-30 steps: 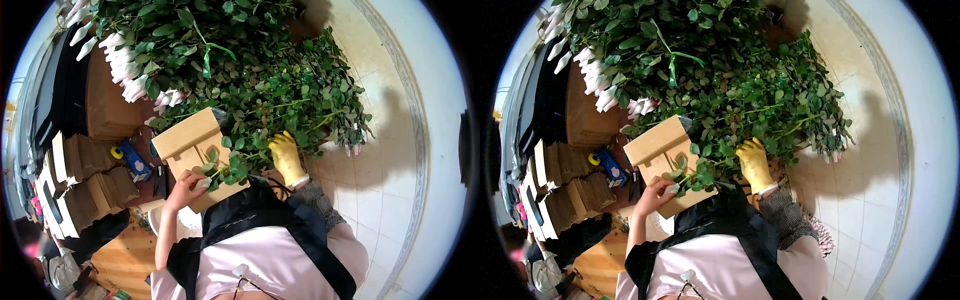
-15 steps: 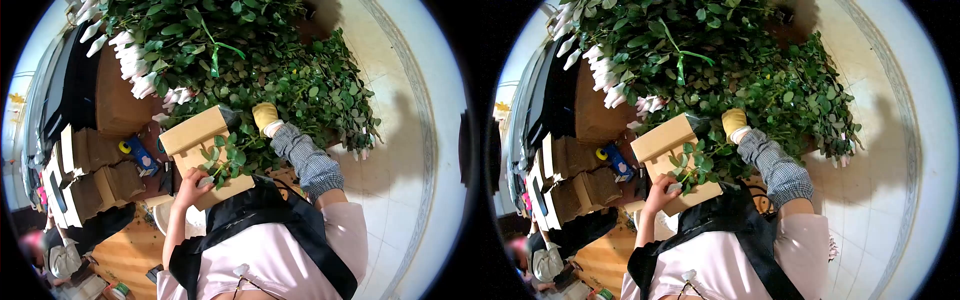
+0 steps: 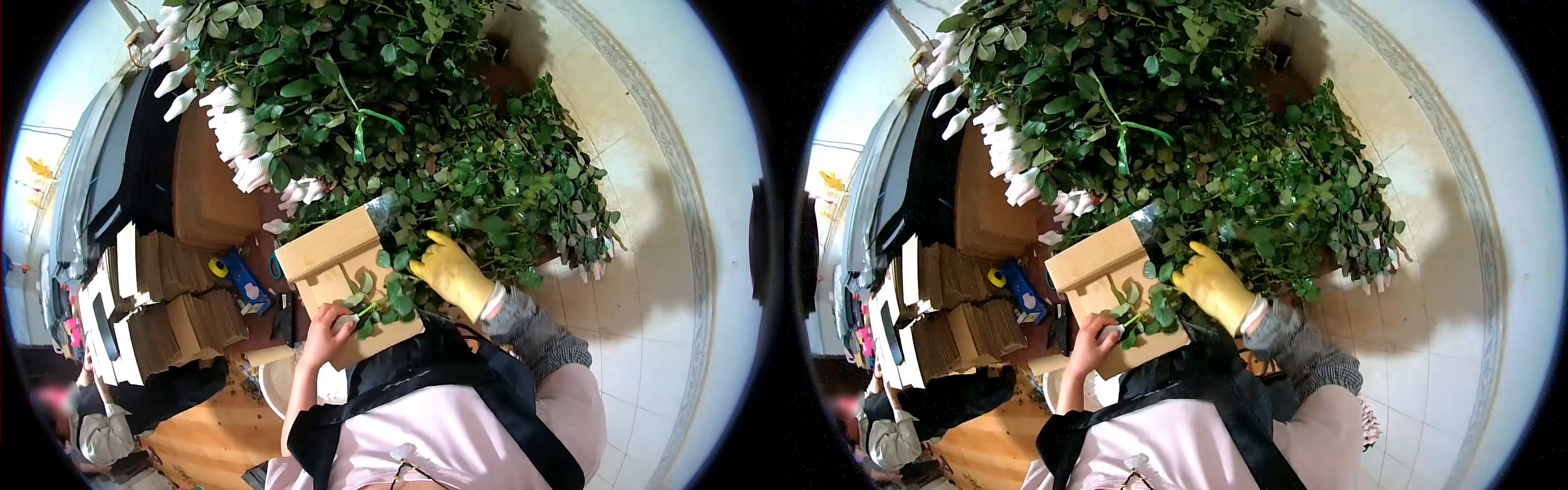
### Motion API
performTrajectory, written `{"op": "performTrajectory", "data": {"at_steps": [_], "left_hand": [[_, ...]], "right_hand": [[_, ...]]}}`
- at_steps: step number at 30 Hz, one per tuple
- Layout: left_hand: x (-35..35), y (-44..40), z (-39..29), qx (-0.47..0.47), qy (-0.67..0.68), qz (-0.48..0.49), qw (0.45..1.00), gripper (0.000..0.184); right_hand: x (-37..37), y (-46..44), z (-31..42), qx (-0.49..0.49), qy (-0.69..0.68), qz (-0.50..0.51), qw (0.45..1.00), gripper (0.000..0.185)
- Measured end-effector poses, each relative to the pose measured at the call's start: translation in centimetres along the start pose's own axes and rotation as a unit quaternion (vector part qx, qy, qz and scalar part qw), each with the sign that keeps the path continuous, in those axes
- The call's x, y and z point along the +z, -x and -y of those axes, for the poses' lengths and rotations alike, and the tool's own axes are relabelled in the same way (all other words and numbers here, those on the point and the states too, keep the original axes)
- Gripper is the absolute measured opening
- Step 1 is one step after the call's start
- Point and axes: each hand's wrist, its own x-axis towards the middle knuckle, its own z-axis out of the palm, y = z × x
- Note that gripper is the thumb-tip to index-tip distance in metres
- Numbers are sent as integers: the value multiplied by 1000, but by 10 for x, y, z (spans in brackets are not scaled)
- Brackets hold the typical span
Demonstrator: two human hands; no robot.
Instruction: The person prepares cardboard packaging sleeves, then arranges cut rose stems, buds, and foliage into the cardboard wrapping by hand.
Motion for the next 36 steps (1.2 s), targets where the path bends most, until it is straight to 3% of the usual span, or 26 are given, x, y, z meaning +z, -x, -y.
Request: {"op": "performTrajectory", "data": {"at_steps": [3,7,9,10,12,13,14,16,18,20,21,22,23,26,27,28,29,30,32,34,35,36], "left_hand": [[0,-1,-1,-18,21,3,1000,23],[1,-1,-3,-42,-12,17,999,30],[0,0,-8,-27,-24,13,999,30],[-1,-3,-9,-14,-38,8,999,31],[-2,-2,-9,0,-39,4,999,29],[-3,-4,-7,-34,-28,24,999,29],[-4,-7,-4,-68,-17,44,997,29],[-5,-10,11,-75,43,39,996,26],[-5,-5,15,-84,102,31,991,24],[-1,-3,6,11,-24,24,999,24],[-1,-2,-2,9,-32,18,999,24],[-1,-2,-2,6,-32,12,999,24],[-1,-2,-1,-6,-30,20,999,26],[4,-2,8,-1,-27,7,1000,27],[4,-1,4,-3,-28,-4,1000,27],[4,-1,0,-3,-29,-16,999,26],[5,-2,-1,-7,-26,-23,999,26],[4,-2,-2,-4,-22,-26,999,26],[6,0,0,-3,-13,-30,999,25],[7,0,4,-3,-7,-26,1000,25],[8,-1,5,-3,-3,-28,1000,25],[7,-2,4,-5,-21,-26,999,24]], "right_hand": [[0,23,20,39,-25,-15,999,10],[69,29,9,85,-92,-94,988,10],[90,29,-1,64,-121,-216,967,13],[87,27,-5,43,-91,-198,975,16],[79,30,-20,20,-183,-140,973,18],[61,27,-31,10,-213,-84,973,27],[21,21,-33,74,-262,18,962,39],[-7,12,-56,54,-388,36,919,52],[-41,-16,-79,20,-377,-10,926,57],[-80,-61,-94,15,-317,-162,934,56],[-105,-90,-103,20,-323,-203,924,53],[-142,-116,-102,-40,-275,-349,895,44],[-174,-146,-111,-57,-226,-428,873,38],[-263,-241,-152,-32,-120,-581,804,30],[-285,-277,-178,3,26,-625,780,26],[-305,-293,-182,-4,110,-647,755,25],[-306,-323,-207,57,202,-588,781,42],[-292,-361,-242,55,253,-579,773,27],[-303,-382,-233,233,166,-290,913,21],[-310,-361,-218,157,73,-485,857,19],[-326,-329,-179,153,-65,-552,817,18],[-329,-328,-196,123,136,-635,750,18]]}}
